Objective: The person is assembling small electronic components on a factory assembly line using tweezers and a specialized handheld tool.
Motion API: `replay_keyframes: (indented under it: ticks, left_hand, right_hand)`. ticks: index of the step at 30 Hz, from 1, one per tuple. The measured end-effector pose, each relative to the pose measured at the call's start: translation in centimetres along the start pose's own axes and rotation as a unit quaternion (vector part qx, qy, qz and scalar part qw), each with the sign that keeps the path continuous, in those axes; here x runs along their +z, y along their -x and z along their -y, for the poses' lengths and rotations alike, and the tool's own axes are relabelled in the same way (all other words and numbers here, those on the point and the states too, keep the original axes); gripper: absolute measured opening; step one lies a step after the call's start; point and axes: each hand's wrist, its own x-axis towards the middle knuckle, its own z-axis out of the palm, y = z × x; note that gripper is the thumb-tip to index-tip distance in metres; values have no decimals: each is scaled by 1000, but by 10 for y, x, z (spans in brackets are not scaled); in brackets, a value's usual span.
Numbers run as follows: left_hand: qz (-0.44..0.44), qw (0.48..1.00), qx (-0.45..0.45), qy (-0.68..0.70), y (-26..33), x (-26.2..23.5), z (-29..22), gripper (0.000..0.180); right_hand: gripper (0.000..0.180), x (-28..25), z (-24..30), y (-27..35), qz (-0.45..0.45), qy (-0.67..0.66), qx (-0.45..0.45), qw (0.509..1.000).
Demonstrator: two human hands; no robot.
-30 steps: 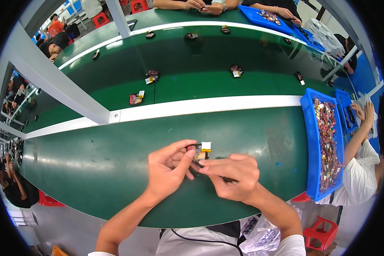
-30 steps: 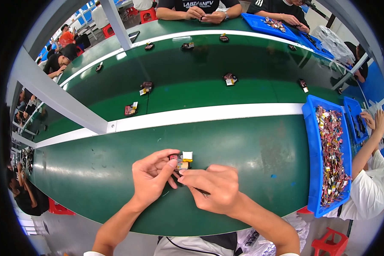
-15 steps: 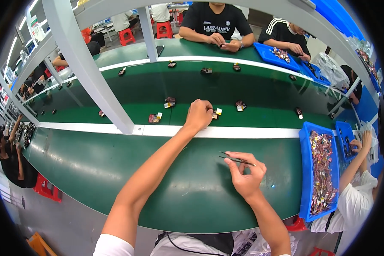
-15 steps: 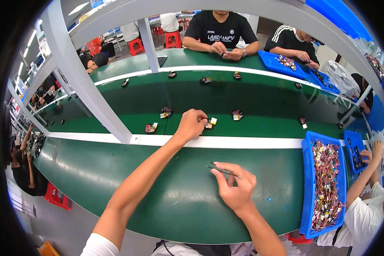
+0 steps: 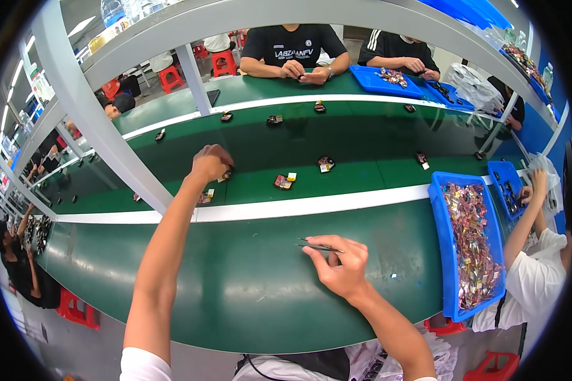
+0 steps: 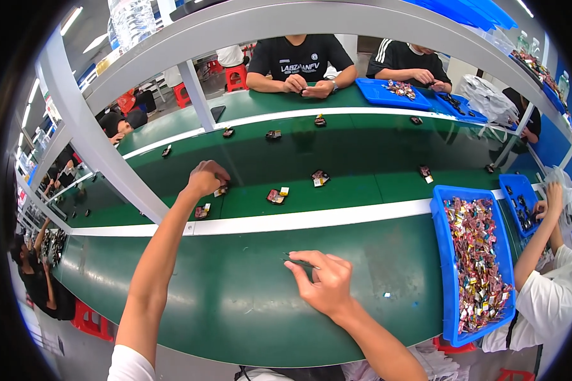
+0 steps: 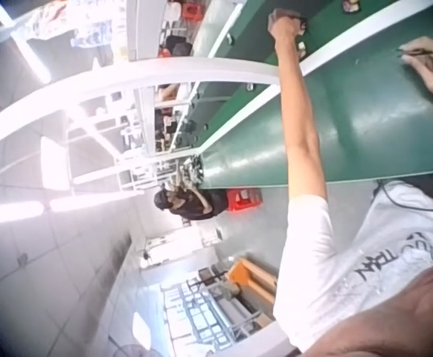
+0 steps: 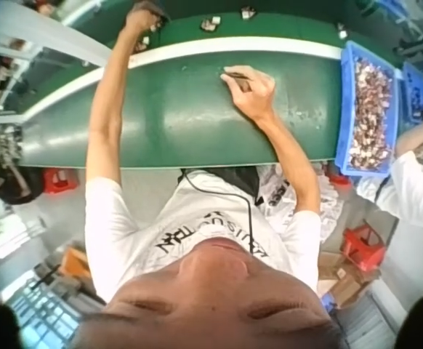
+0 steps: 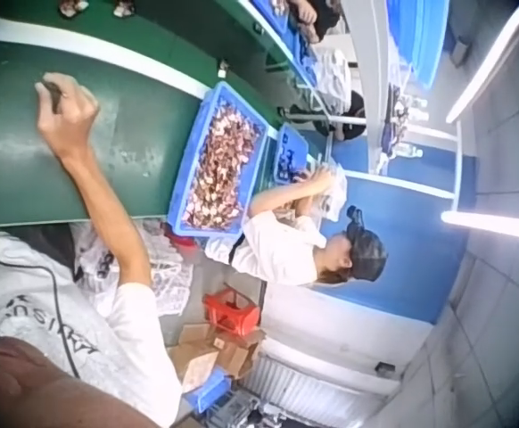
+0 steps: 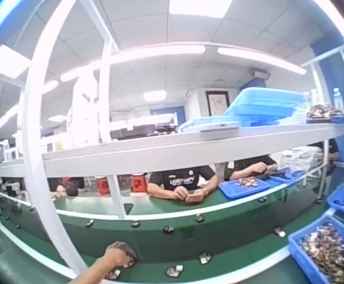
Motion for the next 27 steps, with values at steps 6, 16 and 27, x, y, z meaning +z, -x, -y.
replay_keyframes:
  ticks: [6, 16, 27]
  left_hand:
    - [13, 1000, -14, -7, 1, 1, 17, 16]
    - [23, 957, -29, 287, 87, -37, -42, 3]
    - [94, 789, -110, 597, 225, 8, -123, 20]
  right_hand:
    - [18, 2, 5, -1, 15, -11, -6, 1000]
    - [16, 1, 13, -3, 5, -65, 91, 994]
    - [17, -16, 33, -7, -39, -323, 294, 899]
